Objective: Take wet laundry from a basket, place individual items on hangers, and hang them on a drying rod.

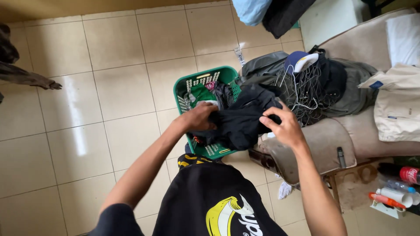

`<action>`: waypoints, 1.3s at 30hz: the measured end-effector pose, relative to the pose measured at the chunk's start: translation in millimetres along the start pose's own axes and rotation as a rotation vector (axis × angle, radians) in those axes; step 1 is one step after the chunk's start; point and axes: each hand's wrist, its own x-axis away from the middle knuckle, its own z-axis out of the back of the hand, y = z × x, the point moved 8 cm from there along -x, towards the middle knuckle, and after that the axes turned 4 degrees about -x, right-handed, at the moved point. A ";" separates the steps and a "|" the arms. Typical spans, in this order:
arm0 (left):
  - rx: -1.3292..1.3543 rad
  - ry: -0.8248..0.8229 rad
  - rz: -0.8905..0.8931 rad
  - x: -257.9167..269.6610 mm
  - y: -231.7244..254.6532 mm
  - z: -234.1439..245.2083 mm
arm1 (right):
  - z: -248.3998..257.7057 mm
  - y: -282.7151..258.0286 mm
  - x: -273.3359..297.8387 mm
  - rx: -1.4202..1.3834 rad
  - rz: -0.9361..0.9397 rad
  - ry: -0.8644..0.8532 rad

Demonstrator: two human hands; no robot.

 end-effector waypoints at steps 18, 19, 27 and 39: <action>0.556 0.132 0.744 -3.6 -132.3 -91.2 | 66.4 26.3 39.5 -0.084 -0.213 0.144; 0.719 0.047 0.939 4.6 -141.7 -114.6 | 64.2 25.4 43.0 -0.072 -0.190 0.147; 1.220 -0.198 0.955 1.2 -121.2 -89.2 | 69.0 28.8 49.6 -0.094 -0.206 0.200; 0.670 0.895 0.205 10.5 -25.8 124.1 | 73.7 83.5 52.2 -0.060 -0.222 0.206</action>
